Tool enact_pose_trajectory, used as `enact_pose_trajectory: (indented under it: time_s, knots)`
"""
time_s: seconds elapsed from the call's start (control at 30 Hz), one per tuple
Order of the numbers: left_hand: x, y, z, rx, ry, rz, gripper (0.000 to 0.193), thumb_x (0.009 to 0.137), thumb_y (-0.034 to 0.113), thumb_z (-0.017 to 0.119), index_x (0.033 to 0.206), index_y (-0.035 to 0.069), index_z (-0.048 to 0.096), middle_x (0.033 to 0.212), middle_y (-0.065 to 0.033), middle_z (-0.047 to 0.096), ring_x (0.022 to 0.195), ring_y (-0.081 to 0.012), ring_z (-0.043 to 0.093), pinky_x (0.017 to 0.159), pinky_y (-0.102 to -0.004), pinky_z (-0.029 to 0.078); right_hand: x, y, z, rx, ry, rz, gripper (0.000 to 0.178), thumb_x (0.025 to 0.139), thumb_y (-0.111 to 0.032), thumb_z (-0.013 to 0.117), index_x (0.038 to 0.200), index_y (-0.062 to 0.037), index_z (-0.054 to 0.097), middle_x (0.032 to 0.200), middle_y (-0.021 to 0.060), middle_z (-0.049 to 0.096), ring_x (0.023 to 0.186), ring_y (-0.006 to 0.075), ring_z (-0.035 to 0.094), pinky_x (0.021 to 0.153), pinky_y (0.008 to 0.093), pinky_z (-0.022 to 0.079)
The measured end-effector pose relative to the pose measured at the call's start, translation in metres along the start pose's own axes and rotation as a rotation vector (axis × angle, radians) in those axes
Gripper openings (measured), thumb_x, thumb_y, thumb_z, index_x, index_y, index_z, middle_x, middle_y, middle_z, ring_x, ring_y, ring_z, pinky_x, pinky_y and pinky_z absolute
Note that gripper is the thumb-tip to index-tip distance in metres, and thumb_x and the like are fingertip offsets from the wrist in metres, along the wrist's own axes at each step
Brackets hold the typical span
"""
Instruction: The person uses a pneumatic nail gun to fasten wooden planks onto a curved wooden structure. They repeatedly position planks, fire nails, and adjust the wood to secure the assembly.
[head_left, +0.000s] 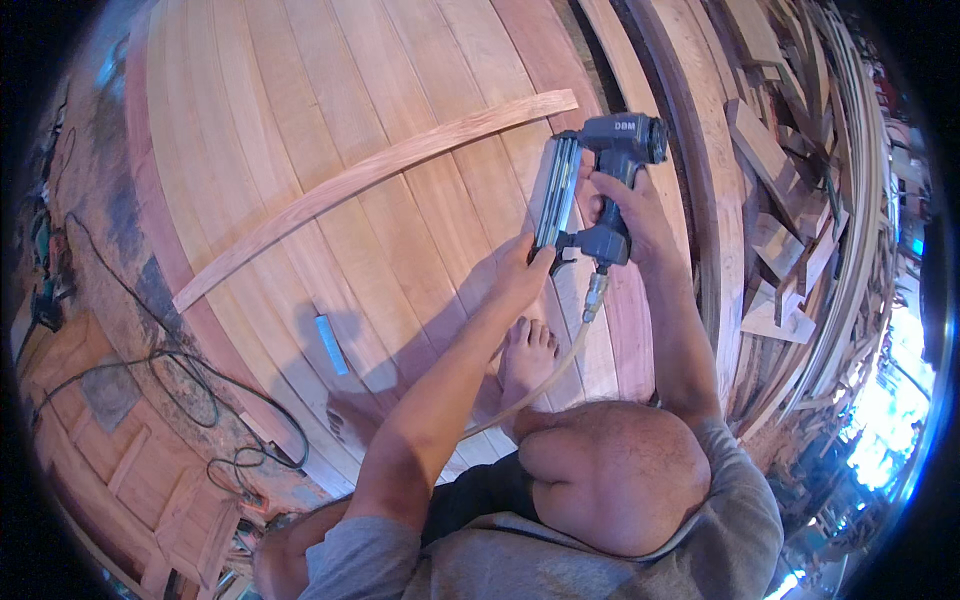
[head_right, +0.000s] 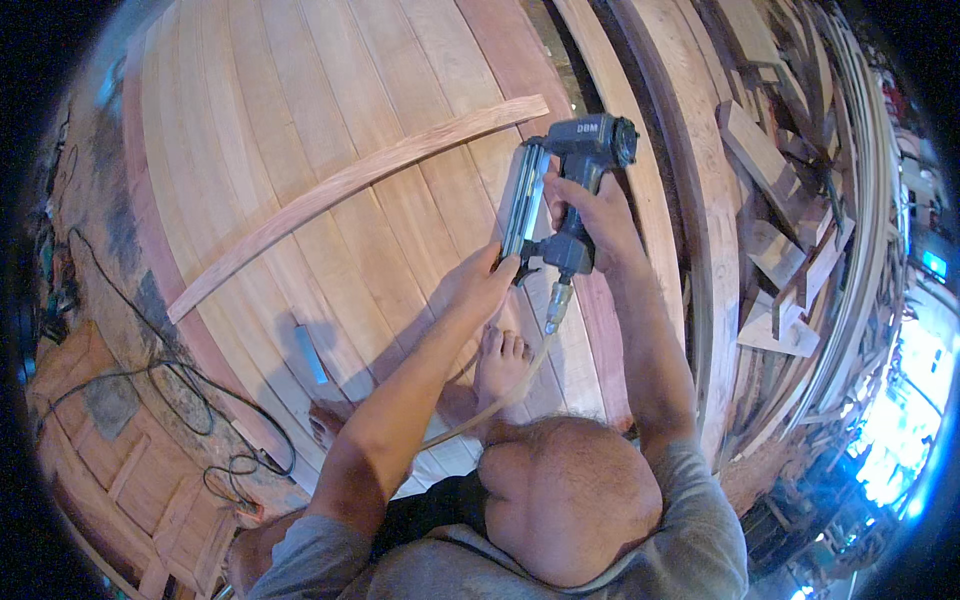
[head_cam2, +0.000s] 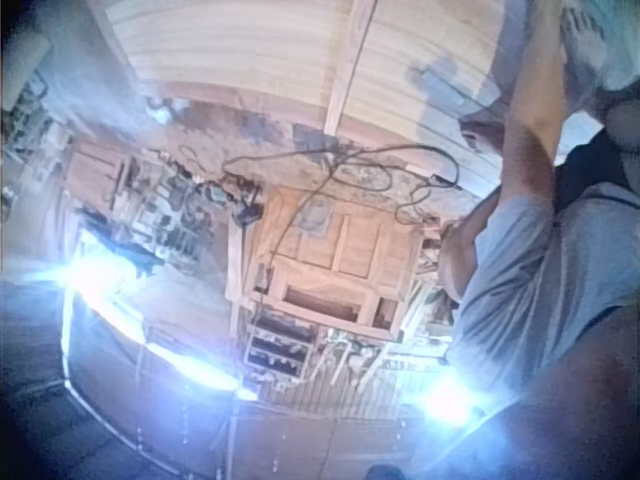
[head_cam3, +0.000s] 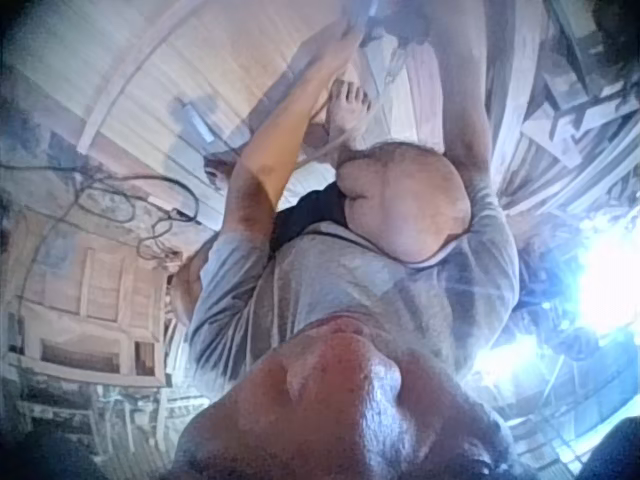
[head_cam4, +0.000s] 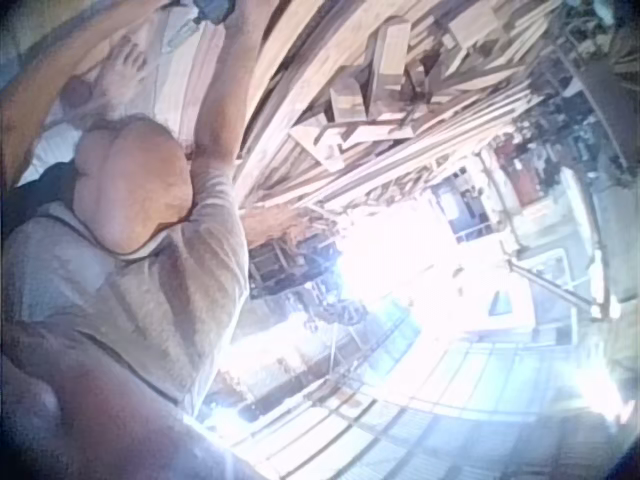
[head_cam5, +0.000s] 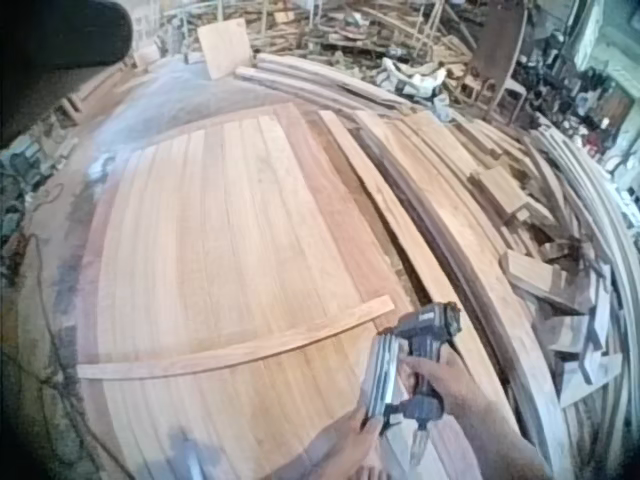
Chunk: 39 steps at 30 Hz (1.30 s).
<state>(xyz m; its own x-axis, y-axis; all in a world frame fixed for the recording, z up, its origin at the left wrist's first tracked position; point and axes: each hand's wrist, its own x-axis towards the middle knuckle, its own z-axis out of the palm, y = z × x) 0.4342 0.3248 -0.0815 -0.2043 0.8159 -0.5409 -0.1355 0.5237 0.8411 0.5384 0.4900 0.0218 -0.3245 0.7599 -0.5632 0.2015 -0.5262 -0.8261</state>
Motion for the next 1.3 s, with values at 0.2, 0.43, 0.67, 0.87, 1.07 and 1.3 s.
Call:
enact_pose_trajectory:
  time_s: [0.2,0.43,0.67,0.87,1.07,1.3]
  knots:
    - [-0.026,-0.019,-0.026,-0.009,0.161,-0.066,0.029,0.102,0.029,0.061,0.101,0.001,0.063,0.076,-0.0057,0.06,0.065,-0.0147,0.057,0.059,-0.0326,0.046,-0.009,0.018,0.032,0.046,-0.12,0.01,0.032,0.094,-0.014,0.073,0.123,-0.0035,0.061,0.09,0.0029,0.067,0.067,0.0097,0.064,0.058,0.0265,0.055]
    - [-0.033,-0.018,-0.035,-0.093,0.116,-0.067,0.029,0.101,0.03,0.062,0.098,0.001,0.063,0.075,-0.0044,0.059,0.065,-0.0127,0.058,0.058,-0.0318,0.047,-0.005,0.012,0.044,-0.027,-0.158,0.025,0.026,0.094,-0.014,0.072,0.116,-0.0028,0.064,0.086,0.0026,0.066,0.064,0.0101,0.064,0.055,0.0269,0.054]
    - [-0.032,-0.023,-0.029,-0.028,0.176,-0.064,0.029,0.1,0.029,0.064,0.104,0.0,0.066,0.076,-0.0054,0.061,0.066,-0.0136,0.059,0.059,-0.032,0.049,-0.003,0.013,0.041,-0.088,-0.101,0.054,0.025,0.094,-0.013,0.072,0.116,-0.0035,0.065,0.081,0.0022,0.065,0.062,0.0109,0.063,0.054,0.0274,0.054]
    - [-0.064,-0.034,-0.081,0.206,0.417,0.182,0.029,0.096,0.023,0.071,0.114,0.001,0.07,0.092,-0.0101,0.071,0.077,-0.0181,0.066,0.069,-0.0345,0.053,-0.031,0.033,0.051,0.101,-0.152,0.108,0.026,0.095,-0.011,0.07,0.12,-0.0066,0.066,0.081,0.0007,0.065,0.06,0.0092,0.062,0.055,0.0253,0.054]
    - [-0.129,-0.026,-0.184,0.381,1.06,0.026,0.035,0.09,0.018,0.076,0.121,0.003,0.067,0.107,-0.0127,0.069,0.094,-0.0251,0.067,0.083,-0.0363,0.054,-0.037,0.058,0.072,0.288,-0.193,-0.007,0.033,0.094,-0.008,0.067,0.125,-0.0025,0.057,0.084,0.0085,0.069,0.061,0.013,0.064,0.056,0.0269,0.056]
    - [-0.118,0.015,-0.132,0.707,0.519,0.352,0.065,0.07,0.021,0.09,0.124,0.006,0.058,0.122,-0.0166,0.057,0.107,-0.0379,0.061,0.09,-0.0476,0.053,-0.037,0.048,0.114,0.321,-0.31,0.012,0.035,0.094,-0.01,0.065,0.127,-0.0005,0.056,0.081,0.0065,0.067,0.061,0.0133,0.064,0.055,0.0275,0.055]
